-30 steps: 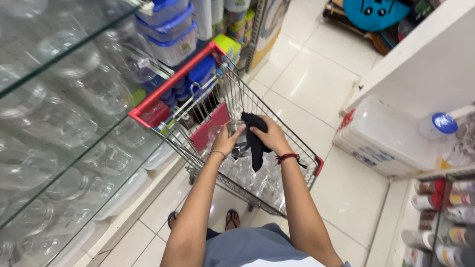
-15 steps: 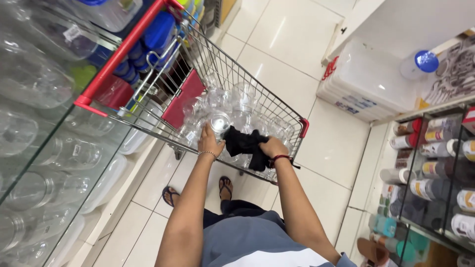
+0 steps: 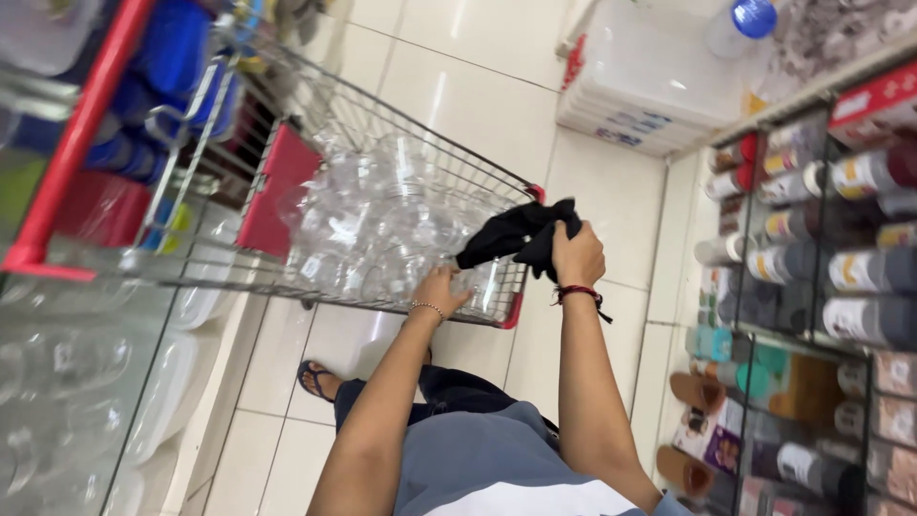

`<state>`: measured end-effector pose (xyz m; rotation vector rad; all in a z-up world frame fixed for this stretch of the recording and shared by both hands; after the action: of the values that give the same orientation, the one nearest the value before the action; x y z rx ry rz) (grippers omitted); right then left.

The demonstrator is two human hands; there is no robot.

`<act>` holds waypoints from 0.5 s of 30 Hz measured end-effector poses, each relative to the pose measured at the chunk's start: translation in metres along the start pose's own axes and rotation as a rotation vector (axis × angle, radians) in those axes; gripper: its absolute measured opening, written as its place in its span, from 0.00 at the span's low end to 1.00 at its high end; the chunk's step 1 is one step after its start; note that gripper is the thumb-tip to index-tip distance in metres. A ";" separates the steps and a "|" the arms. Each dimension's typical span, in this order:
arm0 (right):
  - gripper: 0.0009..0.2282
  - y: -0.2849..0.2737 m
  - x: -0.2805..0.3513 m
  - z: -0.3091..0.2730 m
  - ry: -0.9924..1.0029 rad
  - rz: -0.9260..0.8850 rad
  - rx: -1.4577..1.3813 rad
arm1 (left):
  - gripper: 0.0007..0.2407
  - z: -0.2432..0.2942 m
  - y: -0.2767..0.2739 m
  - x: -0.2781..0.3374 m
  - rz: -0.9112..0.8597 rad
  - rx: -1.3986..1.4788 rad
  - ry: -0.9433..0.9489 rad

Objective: Picking glass jars from a shelf, placing them in a shopping cart, and cleaning the shelf and jars with a black cloth.

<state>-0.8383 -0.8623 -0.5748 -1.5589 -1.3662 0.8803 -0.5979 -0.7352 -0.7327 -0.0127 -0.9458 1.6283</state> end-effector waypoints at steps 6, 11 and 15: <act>0.19 -0.010 0.012 0.056 0.081 -0.037 -0.117 | 0.46 -0.013 0.126 -0.047 -0.291 -0.176 -0.011; 0.15 -0.012 0.005 0.086 0.007 -0.146 -0.656 | 0.57 -0.008 0.112 -0.042 -0.293 -0.025 -0.261; 0.15 -0.027 -0.009 0.067 -0.009 -0.195 -0.826 | 0.52 0.020 0.062 -0.021 -0.281 0.060 -0.331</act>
<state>-0.9114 -0.8604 -0.5756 -1.9539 -1.9903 0.1823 -0.6521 -0.7620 -0.7651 0.4248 -1.0935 1.4187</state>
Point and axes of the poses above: each hand's wrist, its own x-axis away from the middle knuckle, its own y-axis out of the palm, z = x × y, the point moved 8 cm from there along -x, towards the middle knuckle, and after that the axes turned 12 degrees about -y, right-handed, at the moved point
